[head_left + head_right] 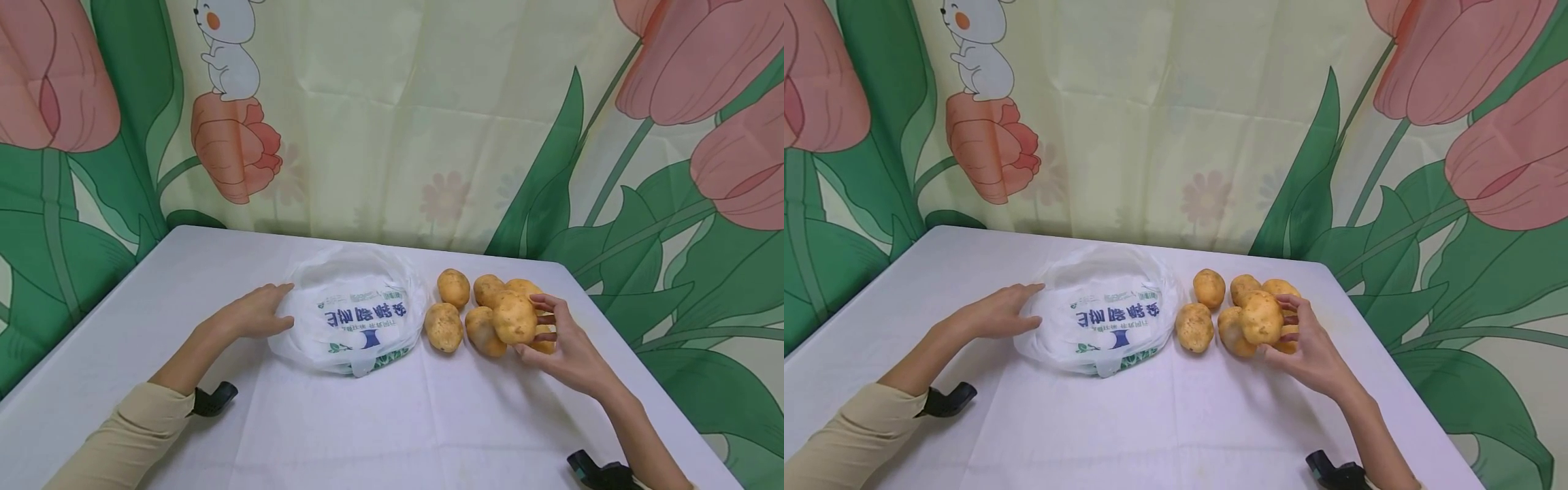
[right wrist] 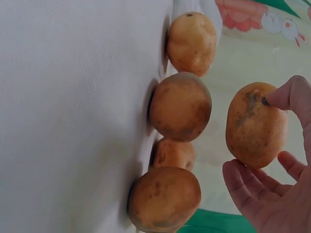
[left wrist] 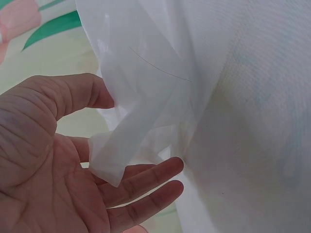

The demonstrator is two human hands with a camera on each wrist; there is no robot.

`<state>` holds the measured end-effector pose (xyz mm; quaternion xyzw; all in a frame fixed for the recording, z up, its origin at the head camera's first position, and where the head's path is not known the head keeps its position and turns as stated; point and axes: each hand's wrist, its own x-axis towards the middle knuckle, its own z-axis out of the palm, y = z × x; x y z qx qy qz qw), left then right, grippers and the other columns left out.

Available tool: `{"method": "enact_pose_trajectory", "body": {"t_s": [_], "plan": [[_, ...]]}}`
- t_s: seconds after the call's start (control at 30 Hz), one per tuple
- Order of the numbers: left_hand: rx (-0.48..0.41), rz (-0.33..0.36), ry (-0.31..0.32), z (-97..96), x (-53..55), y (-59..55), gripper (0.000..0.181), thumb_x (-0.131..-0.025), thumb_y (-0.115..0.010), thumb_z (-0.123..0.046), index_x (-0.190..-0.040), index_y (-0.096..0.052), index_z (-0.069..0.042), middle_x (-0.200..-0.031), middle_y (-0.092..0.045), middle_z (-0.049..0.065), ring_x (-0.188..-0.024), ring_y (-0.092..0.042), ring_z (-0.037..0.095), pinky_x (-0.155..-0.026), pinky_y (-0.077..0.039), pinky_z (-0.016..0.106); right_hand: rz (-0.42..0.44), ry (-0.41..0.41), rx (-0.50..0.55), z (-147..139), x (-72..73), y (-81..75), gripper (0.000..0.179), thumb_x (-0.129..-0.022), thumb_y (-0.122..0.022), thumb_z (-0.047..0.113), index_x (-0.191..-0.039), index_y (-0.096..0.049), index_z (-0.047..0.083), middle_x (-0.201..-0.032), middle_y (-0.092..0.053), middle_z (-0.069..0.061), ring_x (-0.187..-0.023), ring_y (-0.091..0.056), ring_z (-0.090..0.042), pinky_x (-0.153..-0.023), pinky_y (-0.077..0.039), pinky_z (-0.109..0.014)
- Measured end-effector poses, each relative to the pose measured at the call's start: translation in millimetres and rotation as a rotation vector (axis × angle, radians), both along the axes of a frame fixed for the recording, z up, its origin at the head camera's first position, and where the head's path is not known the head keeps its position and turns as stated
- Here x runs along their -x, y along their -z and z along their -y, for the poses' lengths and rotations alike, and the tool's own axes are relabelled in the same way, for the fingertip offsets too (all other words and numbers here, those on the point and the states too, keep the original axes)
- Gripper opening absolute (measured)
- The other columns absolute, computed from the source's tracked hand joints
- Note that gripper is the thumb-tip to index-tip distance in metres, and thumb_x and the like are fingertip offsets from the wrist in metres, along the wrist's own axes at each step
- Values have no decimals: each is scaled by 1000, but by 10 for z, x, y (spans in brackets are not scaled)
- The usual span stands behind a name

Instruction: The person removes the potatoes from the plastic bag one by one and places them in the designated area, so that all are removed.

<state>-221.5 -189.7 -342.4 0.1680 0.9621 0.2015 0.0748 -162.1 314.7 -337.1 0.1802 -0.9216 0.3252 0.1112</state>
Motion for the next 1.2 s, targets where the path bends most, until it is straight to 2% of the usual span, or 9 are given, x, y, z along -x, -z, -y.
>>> {"method": "enact_pose_trajectory", "body": {"t_s": [0.07,0.23,0.33,0.63,0.87,1.07,1.2], "plan": [[2,1,-2,-1,2,0,73,-93,-66,-19,-148,-35,18,-142,-47,38,-131,-49,48,-106,-43,57,-17,11,-14,-37,8,8,86,-84,-82,6,-150,-26,0,-146,-40,-19,-118,-49,-26,-85,-50,-14],[0,2,2,0,3,-8,72,-93,-65,-19,-148,-35,18,-142,-47,38,-132,-48,47,-107,-42,57,-38,37,-38,-122,21,29,84,-84,-82,9,-148,-28,-1,-144,-42,-20,-115,-44,-2,-85,-48,-12],[-5,2,5,1,-1,-12,73,-93,-65,-19,-148,-35,18,-142,-47,38,-132,-48,47,-107,-42,57,-42,47,-38,-169,24,36,84,-85,-82,10,-148,-29,-2,-141,-44,-21,-112,-42,6,-85,-48,-12],[-3,-1,12,0,3,-5,72,-93,-65,-19,-148,-35,18,-143,-47,39,-132,-47,48,-108,-41,57,-51,70,-35,-310,21,52,82,-85,-81,8,-147,-28,-3,-144,-42,-22,-110,-41,8,-83,-48,-10],[-5,7,-3,-3,16,13,72,-93,-63,-19,-149,-35,17,-143,-47,38,-131,-49,47,-107,-42,58,-65,87,-40,-441,31,34,83,-85,-80,5,-147,-26,-4,-144,-39,-24,-112,-42,-3,-82,-45,-7],[-6,0,7,3,3,14,72,-93,-64,-20,-148,-36,18,-141,-48,38,-129,-50,47,-106,-43,57,-57,117,-43,-579,21,38,83,-85,-79,5,-148,-25,-5,-143,-39,-26,-108,-38,11,-80,-45,-7],[-6,-6,17,5,8,13,72,-93,-63,-19,-148,-36,18,-141,-48,38,-130,-49,47,-107,-42,57,-33,133,-49,-682,18,57,84,-87,-78,7,-149,-24,-5,-141,-40,-27,-105,-38,12,-78,-47,-10]]}}
